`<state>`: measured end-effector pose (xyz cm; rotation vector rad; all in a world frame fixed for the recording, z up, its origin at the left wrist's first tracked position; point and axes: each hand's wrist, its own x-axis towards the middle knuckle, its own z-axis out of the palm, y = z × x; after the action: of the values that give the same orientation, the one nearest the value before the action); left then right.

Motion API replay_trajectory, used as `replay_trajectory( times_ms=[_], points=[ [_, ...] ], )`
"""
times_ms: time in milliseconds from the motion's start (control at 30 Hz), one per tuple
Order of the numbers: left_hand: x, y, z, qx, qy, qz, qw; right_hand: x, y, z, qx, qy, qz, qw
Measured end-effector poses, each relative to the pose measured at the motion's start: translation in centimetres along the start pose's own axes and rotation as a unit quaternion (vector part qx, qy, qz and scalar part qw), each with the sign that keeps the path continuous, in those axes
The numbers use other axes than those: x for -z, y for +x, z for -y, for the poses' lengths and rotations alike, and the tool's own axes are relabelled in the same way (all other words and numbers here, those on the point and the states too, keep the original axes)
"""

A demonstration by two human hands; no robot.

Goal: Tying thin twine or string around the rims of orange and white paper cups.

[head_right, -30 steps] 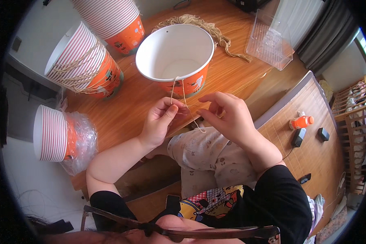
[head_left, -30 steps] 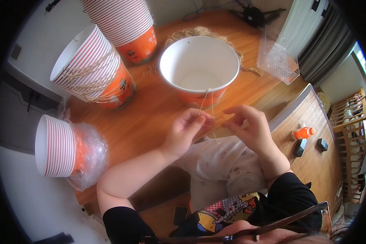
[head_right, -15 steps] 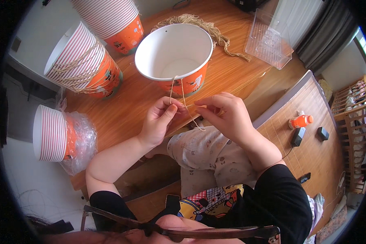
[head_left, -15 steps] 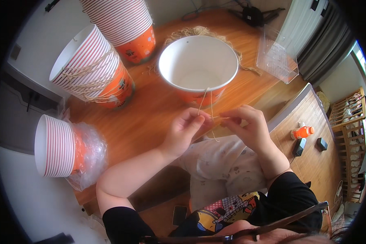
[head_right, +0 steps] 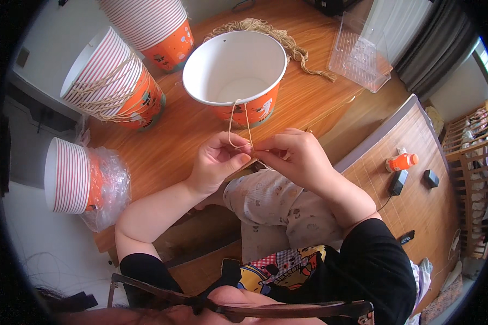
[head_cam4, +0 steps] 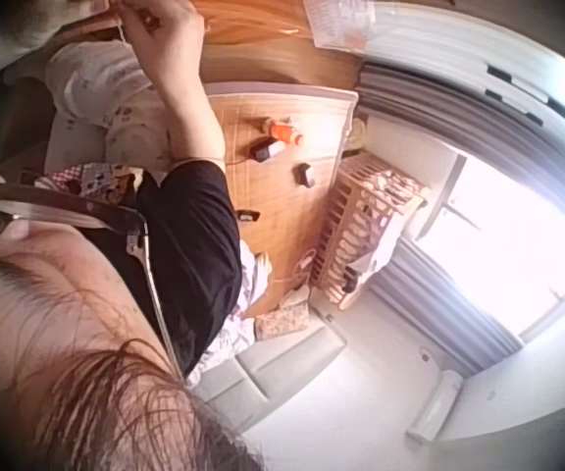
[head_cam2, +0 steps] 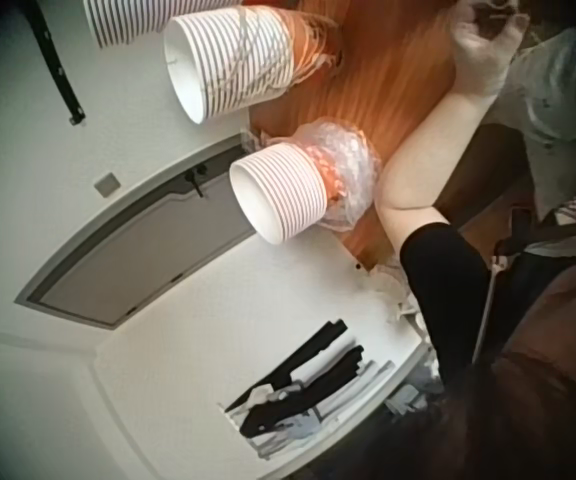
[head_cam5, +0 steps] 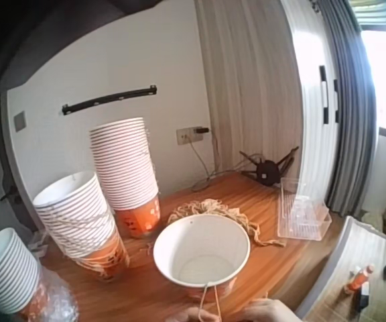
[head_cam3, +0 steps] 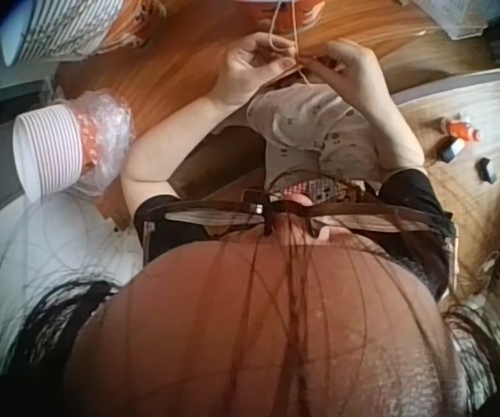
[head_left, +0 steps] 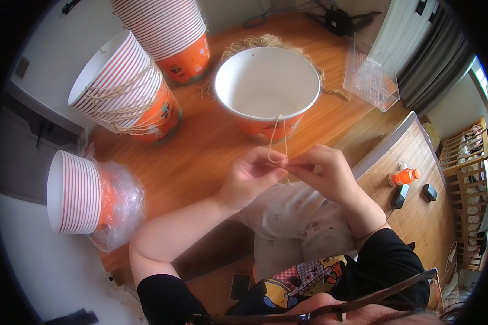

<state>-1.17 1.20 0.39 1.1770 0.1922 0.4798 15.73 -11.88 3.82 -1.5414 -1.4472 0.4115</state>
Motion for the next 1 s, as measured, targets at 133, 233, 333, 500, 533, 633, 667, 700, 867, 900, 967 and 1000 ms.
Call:
replay_trajectory(
  times_ms=[133,233,333,500,533,633,667,700,867,900,967,1000],
  points=[
    [0.0,0.1,0.2,-0.011,0.057,0.009,0.998,-0.3,0.2,-0.5,0.003,-0.016,0.027,0.999],
    [0.3,0.3,0.2,-0.031,0.103,0.019,0.994,-0.5,0.3,-0.9,0.019,-0.019,0.054,0.998],
    [0.2,0.6,0.2,-0.071,0.134,0.025,0.988,-0.7,0.1,-1.1,0.024,-0.004,0.083,0.996],
    [0.2,0.6,0.3,-0.057,0.108,0.045,0.992,-0.7,0.1,-1.0,0.037,0.019,0.094,0.995],
    [0.2,0.6,0.2,-0.04,0.092,0.051,0.994,-0.6,0.1,-0.8,0.036,0.021,0.087,0.995],
    [0.5,0.3,-0.1,0.016,0.048,0.062,0.997,-0.6,0.0,-0.8,0.044,0.02,0.064,0.997],
    [0.7,0.3,-0.1,0.036,0.035,0.061,0.997,-0.6,0.1,-0.8,0.049,0.018,0.057,0.997],
    [0.8,0.2,-0.1,0.057,0.023,0.06,0.996,-0.5,0.0,-0.7,0.053,0.023,0.049,0.997],
    [0.3,-0.1,-0.4,0.049,0.012,0.068,0.996,-0.3,-0.1,-0.5,0.066,0.038,0.026,0.997],
    [0.2,-0.1,-0.5,0.037,0.011,0.072,0.997,-0.4,0.0,-0.5,0.076,0.031,0.021,0.996],
    [0.1,-0.2,-0.4,0.024,0.049,0.052,0.997,-0.4,0.0,-0.6,0.095,0.016,0.011,0.995],
    [0.1,-0.2,-0.4,0.017,0.067,0.043,0.997,-0.3,0.0,-0.6,0.113,0.002,0.009,0.994]
  ],
)
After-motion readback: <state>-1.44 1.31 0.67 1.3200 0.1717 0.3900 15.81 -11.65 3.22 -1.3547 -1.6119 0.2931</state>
